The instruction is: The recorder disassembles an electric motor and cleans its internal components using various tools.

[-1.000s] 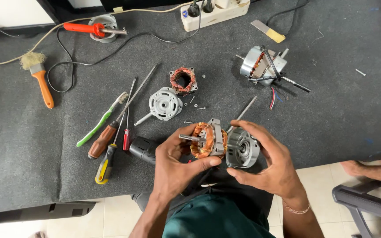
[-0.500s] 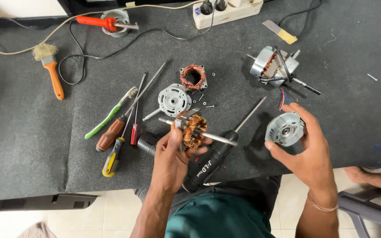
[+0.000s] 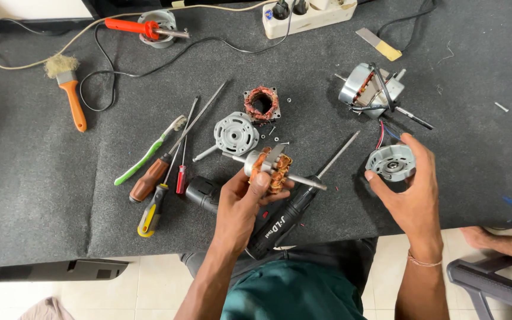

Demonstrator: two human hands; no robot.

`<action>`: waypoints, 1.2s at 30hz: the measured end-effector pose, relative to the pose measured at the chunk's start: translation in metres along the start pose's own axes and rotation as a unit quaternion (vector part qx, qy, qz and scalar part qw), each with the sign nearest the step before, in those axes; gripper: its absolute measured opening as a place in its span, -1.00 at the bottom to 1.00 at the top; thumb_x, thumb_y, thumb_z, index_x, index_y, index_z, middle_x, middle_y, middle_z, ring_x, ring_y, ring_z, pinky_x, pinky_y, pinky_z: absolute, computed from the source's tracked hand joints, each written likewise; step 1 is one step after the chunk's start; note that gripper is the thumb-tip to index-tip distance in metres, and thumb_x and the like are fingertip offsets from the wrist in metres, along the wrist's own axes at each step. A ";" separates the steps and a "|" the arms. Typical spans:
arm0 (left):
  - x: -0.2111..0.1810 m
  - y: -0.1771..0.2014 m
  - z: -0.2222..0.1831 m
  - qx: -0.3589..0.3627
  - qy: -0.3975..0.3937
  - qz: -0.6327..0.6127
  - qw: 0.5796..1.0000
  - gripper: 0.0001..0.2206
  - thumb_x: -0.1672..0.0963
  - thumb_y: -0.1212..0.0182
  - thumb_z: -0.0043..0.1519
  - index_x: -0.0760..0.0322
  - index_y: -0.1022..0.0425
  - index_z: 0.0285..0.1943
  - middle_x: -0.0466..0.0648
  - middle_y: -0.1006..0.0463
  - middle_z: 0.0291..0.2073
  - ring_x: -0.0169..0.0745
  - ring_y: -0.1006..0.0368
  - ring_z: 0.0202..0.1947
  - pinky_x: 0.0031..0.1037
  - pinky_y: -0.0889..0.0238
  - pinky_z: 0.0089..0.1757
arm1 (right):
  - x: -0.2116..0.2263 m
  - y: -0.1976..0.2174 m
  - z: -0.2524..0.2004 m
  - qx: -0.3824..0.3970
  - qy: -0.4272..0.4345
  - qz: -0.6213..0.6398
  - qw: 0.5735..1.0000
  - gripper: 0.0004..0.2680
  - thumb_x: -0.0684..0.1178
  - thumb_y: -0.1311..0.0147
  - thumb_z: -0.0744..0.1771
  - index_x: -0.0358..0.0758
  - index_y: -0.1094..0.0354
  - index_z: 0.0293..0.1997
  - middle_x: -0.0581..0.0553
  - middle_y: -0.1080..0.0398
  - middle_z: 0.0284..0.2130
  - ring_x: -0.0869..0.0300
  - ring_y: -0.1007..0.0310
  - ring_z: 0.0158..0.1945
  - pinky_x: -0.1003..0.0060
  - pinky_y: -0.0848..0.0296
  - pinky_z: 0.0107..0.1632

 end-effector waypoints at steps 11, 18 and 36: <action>-0.009 -0.011 0.001 -0.012 -0.016 0.126 0.992 -0.42 0.03 -0.30 0.13 0.65 -0.41 0.20 0.22 -0.62 -0.12 -0.09 -0.58 -0.17 -0.31 -0.59 -0.09 | 0.010 0.009 -0.007 -0.017 0.031 -0.080 0.996 -0.34 -0.24 -0.36 0.18 -0.55 -0.01 0.40 -0.54 -0.12 0.26 -0.31 -0.24 0.27 -0.09 -0.31 0.25; -0.019 -0.024 0.011 0.032 -0.035 0.103 0.994 -0.35 0.09 -0.17 0.24 0.43 -0.10 0.52 0.28 -0.54 0.09 0.04 -0.61 -0.10 -0.31 -0.57 -0.10 | -0.006 0.009 -0.014 -0.009 -0.014 -0.044 0.999 -0.31 -0.33 -0.33 0.13 -0.47 -0.02 0.41 -0.45 -0.16 0.25 -0.20 -0.27 0.25 0.04 -0.28 0.25; -0.057 -0.054 0.106 0.068 -0.031 0.595 0.800 -0.62 -0.12 -0.26 0.24 0.09 -0.68 0.06 0.11 -0.64 -0.55 -0.27 -0.49 -0.71 -0.44 -0.41 -0.50 | -0.030 0.002 -0.023 -0.056 0.031 0.081 0.995 -0.39 -0.23 -0.42 0.17 -0.53 -0.14 0.33 -0.41 -0.22 0.19 -0.18 -0.24 0.35 0.08 -0.30 0.33</action>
Point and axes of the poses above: each hand's wrist, its own z-axis towards the middle knuckle, its own y-axis out of the back of the hand, x = y × z, the point moved 6 cm from there along z, towards the middle knuckle
